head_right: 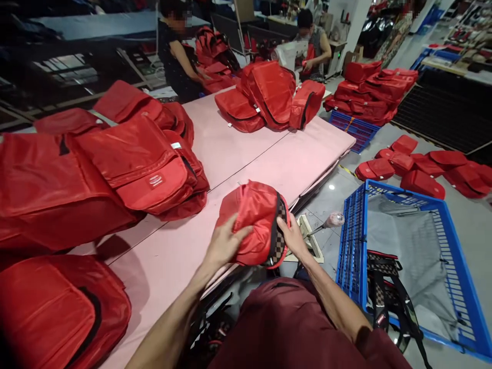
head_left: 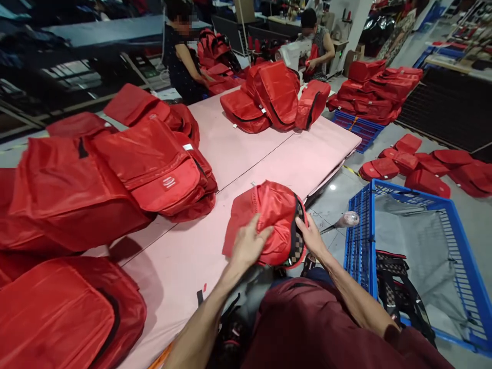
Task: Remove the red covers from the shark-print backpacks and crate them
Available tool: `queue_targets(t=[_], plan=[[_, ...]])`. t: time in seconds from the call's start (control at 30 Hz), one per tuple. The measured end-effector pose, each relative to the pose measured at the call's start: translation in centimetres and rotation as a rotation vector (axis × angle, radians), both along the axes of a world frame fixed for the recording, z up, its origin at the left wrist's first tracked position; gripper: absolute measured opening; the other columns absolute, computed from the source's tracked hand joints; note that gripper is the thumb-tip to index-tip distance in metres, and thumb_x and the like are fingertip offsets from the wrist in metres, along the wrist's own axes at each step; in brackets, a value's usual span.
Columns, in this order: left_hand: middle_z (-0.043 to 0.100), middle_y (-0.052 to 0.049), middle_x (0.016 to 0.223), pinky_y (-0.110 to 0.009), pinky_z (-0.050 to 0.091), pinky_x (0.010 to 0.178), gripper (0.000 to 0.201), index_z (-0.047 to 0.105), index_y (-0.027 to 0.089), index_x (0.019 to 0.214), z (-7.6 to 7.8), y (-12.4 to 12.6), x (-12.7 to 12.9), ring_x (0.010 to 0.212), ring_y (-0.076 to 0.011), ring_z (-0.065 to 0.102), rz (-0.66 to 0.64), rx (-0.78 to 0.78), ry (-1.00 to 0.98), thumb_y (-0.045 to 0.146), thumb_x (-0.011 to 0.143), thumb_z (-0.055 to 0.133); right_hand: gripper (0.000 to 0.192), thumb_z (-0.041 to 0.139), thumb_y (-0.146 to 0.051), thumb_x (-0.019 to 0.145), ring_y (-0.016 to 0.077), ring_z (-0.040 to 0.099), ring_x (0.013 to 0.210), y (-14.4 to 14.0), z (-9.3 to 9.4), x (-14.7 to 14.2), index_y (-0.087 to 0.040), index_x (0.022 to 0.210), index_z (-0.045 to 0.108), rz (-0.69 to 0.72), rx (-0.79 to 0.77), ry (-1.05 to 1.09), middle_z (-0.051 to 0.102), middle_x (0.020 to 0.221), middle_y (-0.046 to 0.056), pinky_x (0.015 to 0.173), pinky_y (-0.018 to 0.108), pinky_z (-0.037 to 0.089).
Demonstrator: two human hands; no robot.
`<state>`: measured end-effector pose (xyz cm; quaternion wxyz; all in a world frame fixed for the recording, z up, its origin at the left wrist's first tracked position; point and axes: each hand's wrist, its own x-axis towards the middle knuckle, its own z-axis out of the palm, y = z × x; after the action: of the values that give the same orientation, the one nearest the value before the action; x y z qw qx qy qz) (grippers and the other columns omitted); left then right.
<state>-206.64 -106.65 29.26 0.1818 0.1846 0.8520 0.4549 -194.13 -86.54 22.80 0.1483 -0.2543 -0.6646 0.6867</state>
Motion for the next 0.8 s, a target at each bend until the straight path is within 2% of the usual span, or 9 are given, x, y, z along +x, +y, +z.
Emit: queue_targets(t=[0.07, 0.13, 0.2, 0.3, 0.4, 0.5, 0.57, 0.67, 0.8], plan=[[0.085, -0.01, 0.135, -0.048, 0.057, 0.113, 0.058, 0.077, 0.024, 0.142, 1.8, -0.7, -2.0, 0.123, -0.0367, 0.077, 0.007, 0.032, 0.076, 0.056, 0.094, 0.077, 0.066, 0.065, -0.076, 0.104, 0.0272, 0.077, 0.115, 1.6, 1.7, -1.3, -0.02, 0.139, 0.072, 0.024, 0.026, 0.019, 0.083, 0.128, 0.01, 0.103, 0.038, 0.064], [0.086, -0.008, 0.128, -0.045, 0.059, 0.108, 0.053, 0.078, 0.023, 0.132, 1.8, -1.4, -4.0, 0.115, -0.0332, 0.077, 0.056, 0.05, 0.098, 0.058, 0.093, 0.076, 0.06, 0.061, -0.075, 0.105, 0.0246, 0.073, 0.096, 3.6, 1.4, -2.2, -0.018, 0.113, 0.077, 0.049, 0.184, -0.035, 0.082, 0.102, 0.006, 0.09, 0.034, 0.061], [0.085, -0.01, 0.123, -0.045, 0.059, 0.107, 0.056, 0.077, 0.019, 0.125, 0.7, -2.0, -6.1, 0.111, -0.0324, 0.076, 0.186, 0.069, 0.113, 0.061, 0.088, 0.075, 0.06, 0.057, -0.075, 0.105, 0.0233, 0.068, 0.089, 5.9, -0.8, -2.4, -0.019, 0.096, 0.076, 0.044, 0.319, -0.134, 0.079, 0.092, 0.005, 0.087, 0.032, 0.056], [0.083, -0.014, 0.12, -0.047, 0.06, 0.107, 0.063, 0.075, 0.015, 0.118, -1.2, -2.3, -8.9, 0.108, -0.0323, 0.075, 0.371, 0.099, 0.157, 0.066, 0.081, 0.074, 0.057, 0.054, -0.071, 0.104, 0.0273, 0.071, 0.1, 8.9, -5.9, -1.4, -0.019, 0.097, 0.076, 0.027, 0.26, -0.313, 0.084, 0.104, 0.01, 0.095, 0.036, 0.056], [0.082, -0.015, 0.121, -0.049, 0.058, 0.111, 0.062, 0.075, 0.016, 0.119, -1.9, -1.5, -10.1, 0.11, -0.0325, 0.074, 0.354, 0.075, 0.208, 0.065, 0.082, 0.071, 0.058, 0.05, -0.066, 0.105, 0.0313, 0.074, 0.113, 10.7, -10.2, 0.5, -0.015, 0.106, 0.079, 0.055, 0.171, -0.402, 0.086, 0.115, 0.015, 0.105, 0.041, 0.058], [0.082, -0.015, 0.125, -0.05, 0.056, 0.115, 0.064, 0.075, 0.015, 0.123, -1.4, -0.3, -9.4, 0.114, -0.0336, 0.073, 0.318, 0.043, 0.268, 0.067, 0.086, 0.067, 0.064, 0.045, -0.067, 0.107, 0.0341, 0.076, 0.116, 11.5, -12.0, 1.8, -0.013, 0.11, 0.08, 0.082, 0.175, -0.419, 0.086, 0.117, 0.017, 0.107, 0.045, 0.06], [0.082, -0.013, 0.117, -0.046, 0.058, 0.108, 0.063, 0.075, 0.016, 0.12, -1.0, 0.2, -8.4, 0.106, -0.0312, 0.073, 0.324, 0.041, 0.283, 0.07, 0.088, 0.065, 0.066, 0.051, -0.068, 0.106, 0.0383, 0.076, 0.119, 12.1, -11.9, 2.1, -0.011, 0.118, 0.08, 0.097, 0.195, -0.426, 0.084, 0.121, 0.02, 0.112, 0.051, 0.059], [0.079, -0.006, 0.099, -0.037, 0.059, 0.091, 0.053, 0.075, 0.02, 0.105, -0.5, 0.2, -6.9, 0.091, -0.0258, 0.069, 0.273, 0.063, 0.254, 0.069, 0.087, 0.066, 0.077, 0.066, -0.062, 0.102, 0.0456, 0.066, 0.144, 12.7, -9.9, 1.8, -0.009, 0.158, 0.065, 0.07, 0.434, -0.362, 0.072, 0.151, 0.026, 0.125, 0.063, 0.052], [0.081, -0.006, 0.097, -0.034, 0.06, 0.084, 0.047, 0.077, 0.021, 0.097, 0.6, 0.7, -6.0, 0.092, -0.0266, 0.072, 0.123, 0.143, 0.166, 0.067, 0.086, 0.073, 0.094, 0.065, -0.043, 0.11, 0.0416, 0.034, 0.175, 11.4, -3.1, 0.3, -0.019, 0.188, 0.019, 0.084, 0.962, -0.035, 0.031, 0.187, 0.027, 0.139, 0.067, 0.04]])
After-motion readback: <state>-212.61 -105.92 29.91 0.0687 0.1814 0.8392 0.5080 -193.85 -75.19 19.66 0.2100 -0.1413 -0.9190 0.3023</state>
